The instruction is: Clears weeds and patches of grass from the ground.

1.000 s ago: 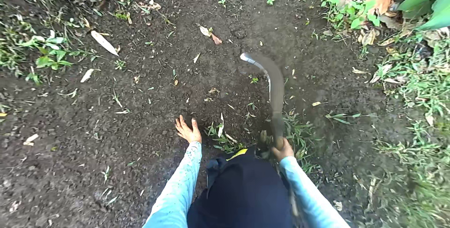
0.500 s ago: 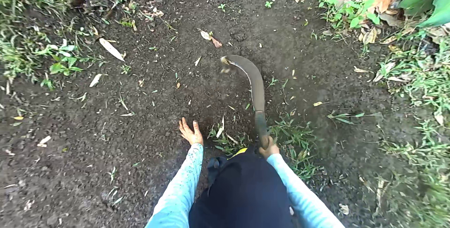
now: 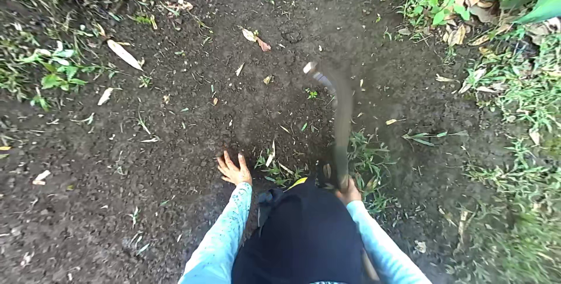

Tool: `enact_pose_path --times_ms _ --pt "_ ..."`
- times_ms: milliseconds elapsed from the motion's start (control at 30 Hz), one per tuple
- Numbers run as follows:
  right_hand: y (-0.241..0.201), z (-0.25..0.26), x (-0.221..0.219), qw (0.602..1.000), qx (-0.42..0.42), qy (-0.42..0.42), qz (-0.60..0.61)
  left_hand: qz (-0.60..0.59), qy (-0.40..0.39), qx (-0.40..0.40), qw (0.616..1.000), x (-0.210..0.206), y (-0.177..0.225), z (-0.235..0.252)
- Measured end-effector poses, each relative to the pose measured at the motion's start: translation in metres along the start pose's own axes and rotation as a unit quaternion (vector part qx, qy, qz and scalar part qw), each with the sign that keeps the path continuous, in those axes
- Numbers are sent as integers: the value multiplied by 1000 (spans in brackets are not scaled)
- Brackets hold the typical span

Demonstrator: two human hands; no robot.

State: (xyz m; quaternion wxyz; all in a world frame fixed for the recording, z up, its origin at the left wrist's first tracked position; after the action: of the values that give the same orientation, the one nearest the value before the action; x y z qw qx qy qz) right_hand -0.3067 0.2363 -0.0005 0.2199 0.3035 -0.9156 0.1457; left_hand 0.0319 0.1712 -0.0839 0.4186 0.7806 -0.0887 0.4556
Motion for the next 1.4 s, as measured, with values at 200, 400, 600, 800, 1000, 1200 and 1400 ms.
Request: enact_pose_path --times_ms 200,400,600,800,1000,1200,1400 --pt "68 -12 -13 991 5 -69 -115 -41 -113 -127 985 -20 15 -58" --pt "-15 2 -7 1000 15 -27 -6 -54 -61 -121 989 -24 9 -51" --pt "64 -5 -9 986 10 -89 -141 -67 -36 -112 991 -24 11 -40" --pt "18 -11 5 1000 -23 3 13 -59 -38 -101 992 -22 8 -46" --pt "84 -13 -13 986 -22 -90 -136 -62 -50 -111 991 -31 11 -49" --pt "-26 -7 10 999 50 -8 9 -46 -56 -119 990 -24 10 -50" --pt "25 5 -13 973 30 -137 -181 -14 -3 -78 997 -23 1 -38"
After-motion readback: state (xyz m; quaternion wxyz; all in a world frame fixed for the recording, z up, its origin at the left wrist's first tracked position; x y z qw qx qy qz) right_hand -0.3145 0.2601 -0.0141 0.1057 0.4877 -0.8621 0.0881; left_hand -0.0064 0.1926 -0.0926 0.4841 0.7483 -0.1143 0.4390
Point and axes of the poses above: each hand's wrist, its own z-axis towards the middle knuckle, its own x-axis out of the back of the hand, y = z × x, the point moved 1 cm from there along z, towards the middle knuckle, and after that the axes turned 1 degree about -z, right-handed, at the moved point
